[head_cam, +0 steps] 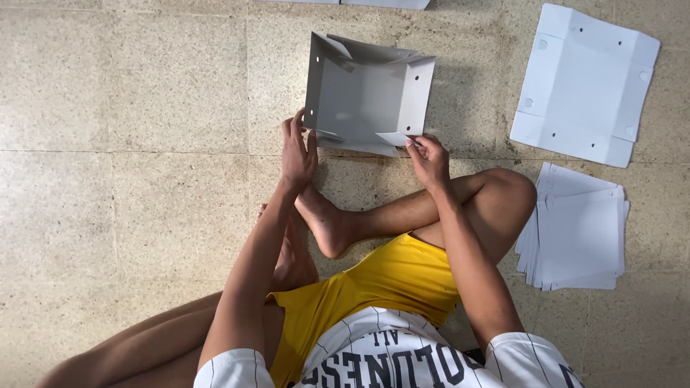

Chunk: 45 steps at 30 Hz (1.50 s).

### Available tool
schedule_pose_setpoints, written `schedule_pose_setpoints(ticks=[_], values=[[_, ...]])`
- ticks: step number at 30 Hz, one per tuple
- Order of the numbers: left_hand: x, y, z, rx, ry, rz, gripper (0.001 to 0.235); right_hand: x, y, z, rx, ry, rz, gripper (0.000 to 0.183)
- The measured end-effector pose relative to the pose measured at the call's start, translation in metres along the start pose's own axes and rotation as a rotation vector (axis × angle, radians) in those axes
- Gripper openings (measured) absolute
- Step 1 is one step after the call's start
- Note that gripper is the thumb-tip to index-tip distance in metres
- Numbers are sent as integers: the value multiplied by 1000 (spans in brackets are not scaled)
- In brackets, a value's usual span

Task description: The person assembles a small cardboard box by folding the side flaps and tucking the tabs into slots to form the box structure. The person sits on the floor and works with one box at a time, completing the assembly by securing the corners.

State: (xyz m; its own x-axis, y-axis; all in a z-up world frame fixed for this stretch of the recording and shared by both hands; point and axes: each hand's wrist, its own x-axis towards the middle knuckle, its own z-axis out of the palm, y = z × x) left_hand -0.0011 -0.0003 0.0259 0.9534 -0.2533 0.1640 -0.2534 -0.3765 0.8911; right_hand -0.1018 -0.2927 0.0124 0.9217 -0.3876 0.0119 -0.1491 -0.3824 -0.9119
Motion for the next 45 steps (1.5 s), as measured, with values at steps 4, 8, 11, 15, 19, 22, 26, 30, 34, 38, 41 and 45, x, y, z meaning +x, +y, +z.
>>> schedule_pose_setpoints(ticks=[4,8,11,15,19,22,26,30,34,38,41,45], values=[[0,2,-1,17,-20,13,51,3,8,1,-60,4,4,20],[1,0,1,118,-119,43,59,-2,-13,-2,22,-14,29,29],[2,-7,3,180,-192,49,64,-4,-25,-6,55,-54,25,56],[1,-22,7,221,-262,74,102,-8,-63,-13,25,-206,129,112],[1,-17,12,194,-251,62,122,-3,-27,-7,-93,-285,-24,124],[3,-17,17,231,-279,-5,107,-1,-39,-4,-281,-345,3,129],[-2,-25,20,267,-195,18,66,1,-28,-1,-297,-250,-86,73],[-3,-44,25,279,-107,154,47,5,-1,2,-237,-168,-142,36],[-2,-41,24,265,-115,135,45,7,7,5,-249,-148,-152,35],[0,-25,19,287,-194,66,64,4,-11,0,-232,-101,-177,33],[0,-34,27,374,-231,98,64,3,1,4,-235,-72,-128,34],[-2,-49,31,399,-177,176,48,10,1,2,-237,-106,-53,54]])
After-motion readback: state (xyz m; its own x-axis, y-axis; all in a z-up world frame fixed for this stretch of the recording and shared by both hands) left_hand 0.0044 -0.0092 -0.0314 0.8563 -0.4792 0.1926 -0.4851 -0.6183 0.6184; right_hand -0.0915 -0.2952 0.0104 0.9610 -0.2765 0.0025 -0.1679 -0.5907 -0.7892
